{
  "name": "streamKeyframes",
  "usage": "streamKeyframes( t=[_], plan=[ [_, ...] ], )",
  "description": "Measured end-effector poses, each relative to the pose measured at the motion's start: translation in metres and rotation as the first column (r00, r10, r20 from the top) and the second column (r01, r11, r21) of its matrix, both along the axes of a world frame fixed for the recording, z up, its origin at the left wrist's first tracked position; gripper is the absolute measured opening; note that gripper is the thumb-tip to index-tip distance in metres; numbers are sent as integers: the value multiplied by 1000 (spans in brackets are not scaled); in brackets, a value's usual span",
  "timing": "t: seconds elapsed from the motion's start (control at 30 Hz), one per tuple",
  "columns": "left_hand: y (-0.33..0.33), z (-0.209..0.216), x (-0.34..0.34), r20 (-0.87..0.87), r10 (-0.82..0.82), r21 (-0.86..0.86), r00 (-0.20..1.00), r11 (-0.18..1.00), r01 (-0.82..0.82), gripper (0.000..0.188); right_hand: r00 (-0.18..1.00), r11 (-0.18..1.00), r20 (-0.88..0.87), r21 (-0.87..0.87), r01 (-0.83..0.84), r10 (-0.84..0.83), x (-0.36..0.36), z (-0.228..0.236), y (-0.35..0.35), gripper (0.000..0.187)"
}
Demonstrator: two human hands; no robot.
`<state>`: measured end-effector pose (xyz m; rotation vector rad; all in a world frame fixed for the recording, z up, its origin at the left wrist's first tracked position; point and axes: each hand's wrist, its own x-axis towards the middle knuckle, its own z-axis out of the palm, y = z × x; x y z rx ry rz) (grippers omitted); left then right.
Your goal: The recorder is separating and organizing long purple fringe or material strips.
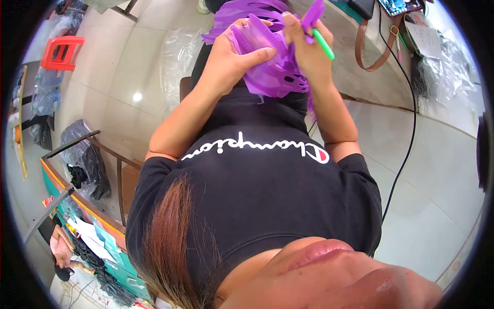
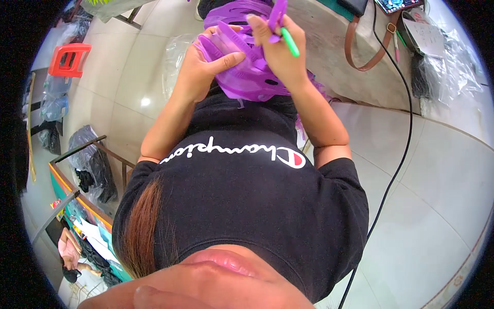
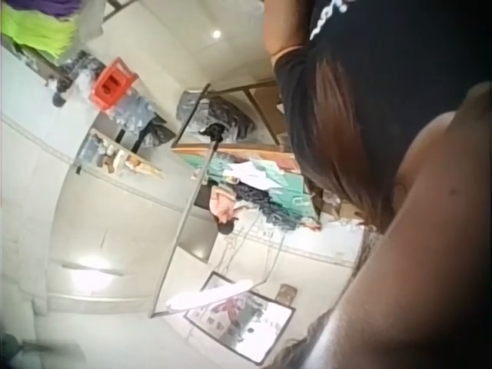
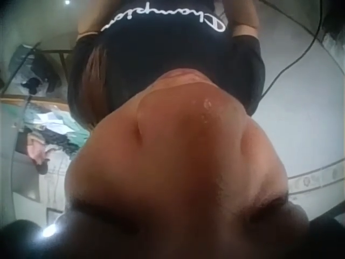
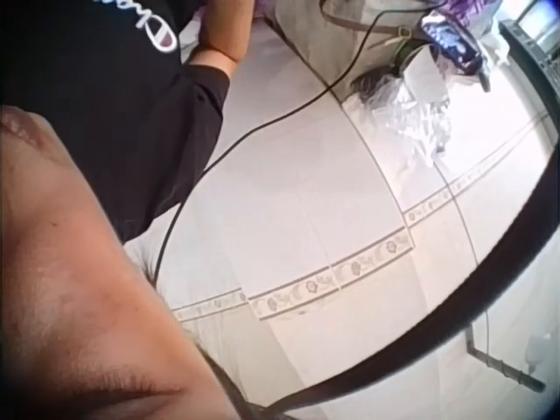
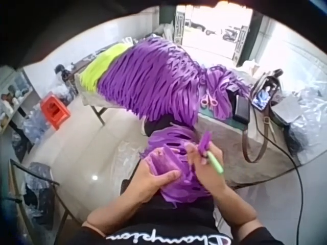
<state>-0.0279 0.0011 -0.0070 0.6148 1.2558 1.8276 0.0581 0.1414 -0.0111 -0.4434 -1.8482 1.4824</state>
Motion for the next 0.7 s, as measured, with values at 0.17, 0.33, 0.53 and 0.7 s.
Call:
streamKeyframes(
  t=[0.17,0.33,0.53,0.7],
  plan=[
    [-1,6,9,-273,132,2,953,991,-136,40,997,972,53,229,44,-58,-4,-11,-10,21],
    [-1,1,12,-641,149,-96,752,958,-272,47,993,952,46,292,93,-111,-2,-4,-16,29],
    [-9,-5,-2,-744,97,-151,662,940,-308,66,999,953,-41,-300,-41,31,13,8,-1,19],
    [-10,-30,-33,-437,174,-147,883,954,-260,65,984,754,-172,-640,-149,49,70,39,61,20]
  ],
)
